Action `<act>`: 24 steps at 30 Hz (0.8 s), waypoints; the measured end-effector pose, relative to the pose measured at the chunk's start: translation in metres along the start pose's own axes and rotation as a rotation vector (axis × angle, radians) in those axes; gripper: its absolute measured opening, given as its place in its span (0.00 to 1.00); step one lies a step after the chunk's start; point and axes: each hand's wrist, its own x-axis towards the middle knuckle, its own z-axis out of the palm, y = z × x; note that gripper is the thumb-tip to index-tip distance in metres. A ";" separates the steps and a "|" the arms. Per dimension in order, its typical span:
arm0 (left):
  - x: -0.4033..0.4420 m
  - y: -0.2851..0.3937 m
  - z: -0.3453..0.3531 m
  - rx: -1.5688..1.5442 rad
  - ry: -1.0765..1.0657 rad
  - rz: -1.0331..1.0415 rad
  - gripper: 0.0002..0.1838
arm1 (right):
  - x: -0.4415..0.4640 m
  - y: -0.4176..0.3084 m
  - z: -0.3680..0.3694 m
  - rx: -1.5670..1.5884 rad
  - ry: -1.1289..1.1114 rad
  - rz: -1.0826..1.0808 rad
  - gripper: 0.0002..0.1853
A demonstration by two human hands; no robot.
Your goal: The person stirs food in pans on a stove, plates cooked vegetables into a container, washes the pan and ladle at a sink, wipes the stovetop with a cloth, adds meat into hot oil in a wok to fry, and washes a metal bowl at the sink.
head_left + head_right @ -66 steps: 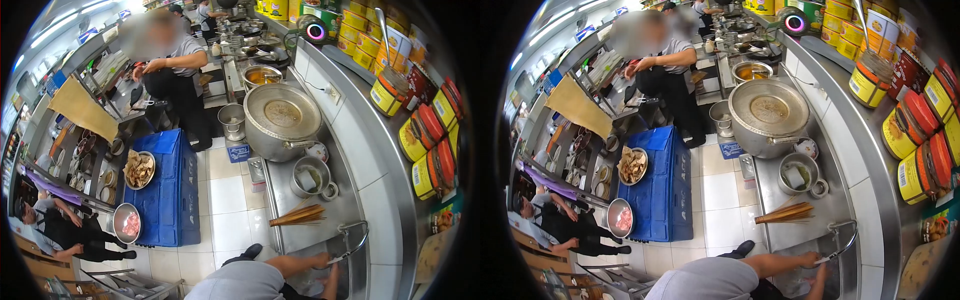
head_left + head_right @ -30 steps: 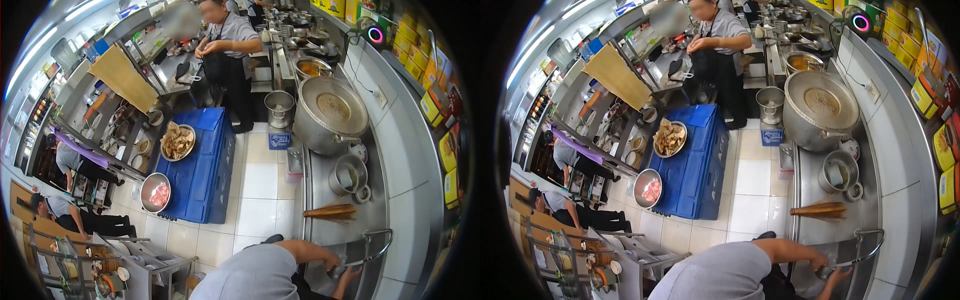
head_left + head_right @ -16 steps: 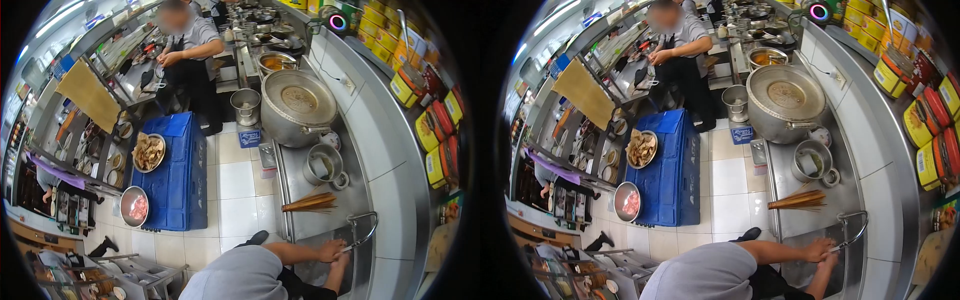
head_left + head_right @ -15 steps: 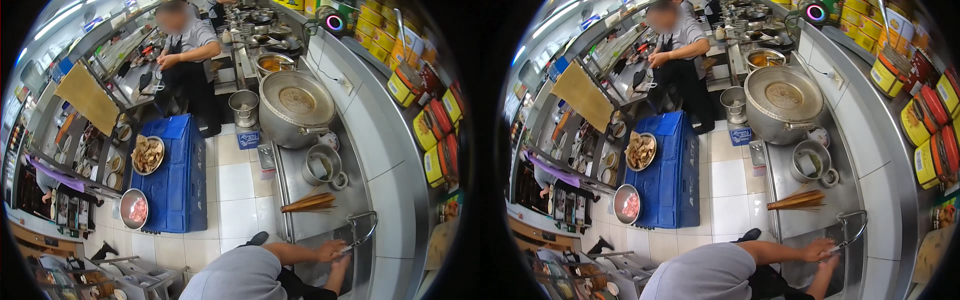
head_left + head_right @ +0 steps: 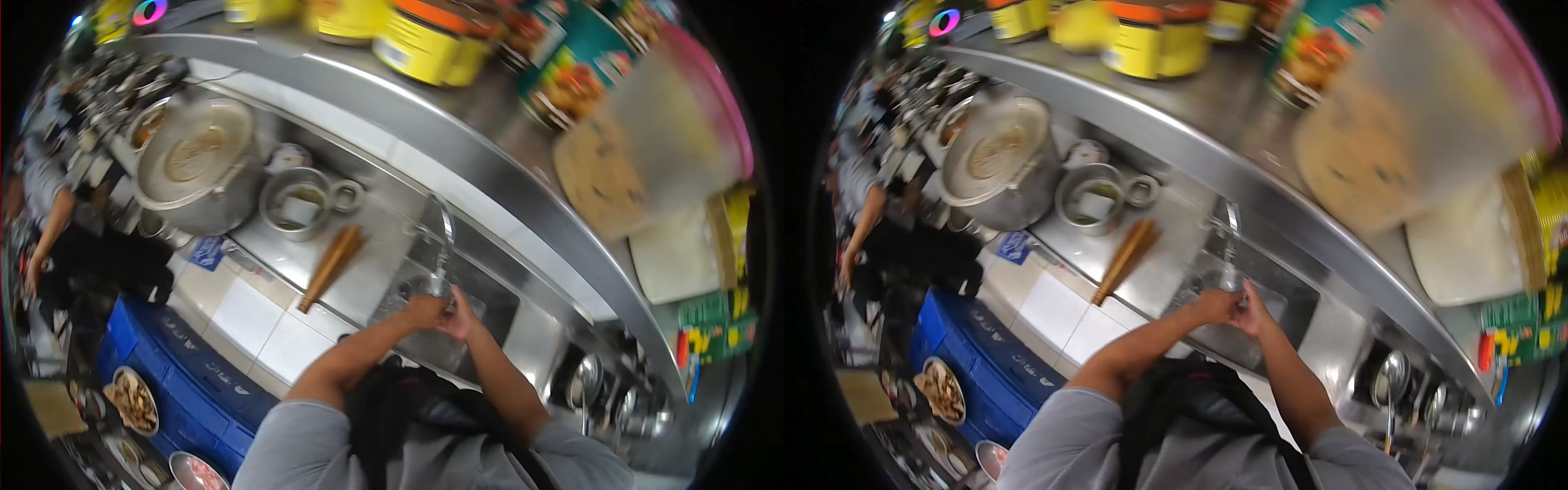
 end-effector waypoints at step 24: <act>0.151 -0.123 -0.037 -0.779 0.567 -0.465 0.19 | -0.031 0.048 -0.033 -1.280 0.406 -1.131 0.22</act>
